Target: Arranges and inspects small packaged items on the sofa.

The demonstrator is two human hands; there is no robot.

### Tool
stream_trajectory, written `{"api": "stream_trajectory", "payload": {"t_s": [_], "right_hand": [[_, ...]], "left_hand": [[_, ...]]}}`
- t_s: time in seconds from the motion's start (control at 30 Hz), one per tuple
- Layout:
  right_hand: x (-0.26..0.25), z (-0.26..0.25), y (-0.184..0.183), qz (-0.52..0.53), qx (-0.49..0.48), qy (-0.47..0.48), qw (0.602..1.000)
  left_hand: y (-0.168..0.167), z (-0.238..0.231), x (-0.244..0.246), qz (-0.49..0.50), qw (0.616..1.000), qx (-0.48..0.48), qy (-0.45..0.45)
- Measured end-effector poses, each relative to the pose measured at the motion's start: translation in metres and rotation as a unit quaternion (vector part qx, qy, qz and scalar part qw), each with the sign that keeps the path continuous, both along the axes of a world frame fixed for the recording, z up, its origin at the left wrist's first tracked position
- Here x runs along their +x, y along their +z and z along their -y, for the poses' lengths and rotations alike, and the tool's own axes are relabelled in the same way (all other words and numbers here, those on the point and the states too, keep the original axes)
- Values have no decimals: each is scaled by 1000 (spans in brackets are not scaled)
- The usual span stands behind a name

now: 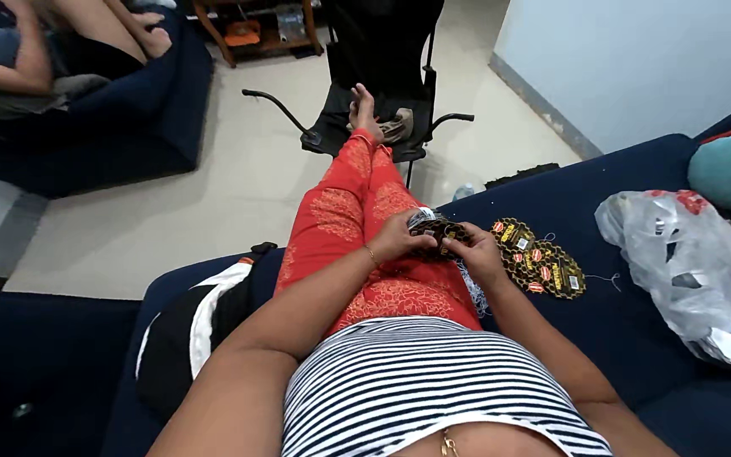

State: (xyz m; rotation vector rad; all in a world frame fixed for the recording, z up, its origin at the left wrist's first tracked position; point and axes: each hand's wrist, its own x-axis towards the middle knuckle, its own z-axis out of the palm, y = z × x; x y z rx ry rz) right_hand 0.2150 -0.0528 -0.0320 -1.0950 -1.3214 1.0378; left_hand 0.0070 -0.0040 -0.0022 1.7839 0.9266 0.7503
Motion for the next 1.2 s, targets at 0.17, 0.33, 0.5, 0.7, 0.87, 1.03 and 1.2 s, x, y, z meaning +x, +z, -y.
{"api": "stream_trajectory", "payload": {"t_s": [0.17,0.33,0.5,0.7,0.87,1.03,1.2], "right_hand": [[-14,2,-1,39,15,-12,999],[-13,4,-2,4,22,-13,1000],[23,-2,4,-100,22,25,994],[34,-8,15,-264,-24,10,964],[3,-18,18,-218,-20,23,975],[-17,-12,-1,-177,-41,85,980],[-42,17,3,-317,-232,25,919]], "left_hand": [[4,2,2,-8,1000,-8,17],[1,0,2,-24,1000,4,1],[4,0,-5,-7,1000,7,-26],[13,2,-5,3,997,-14,-81],[28,13,-4,3,985,-59,-164],[39,25,-6,106,979,-87,-148],[31,22,-4,218,970,-104,-5]]}}
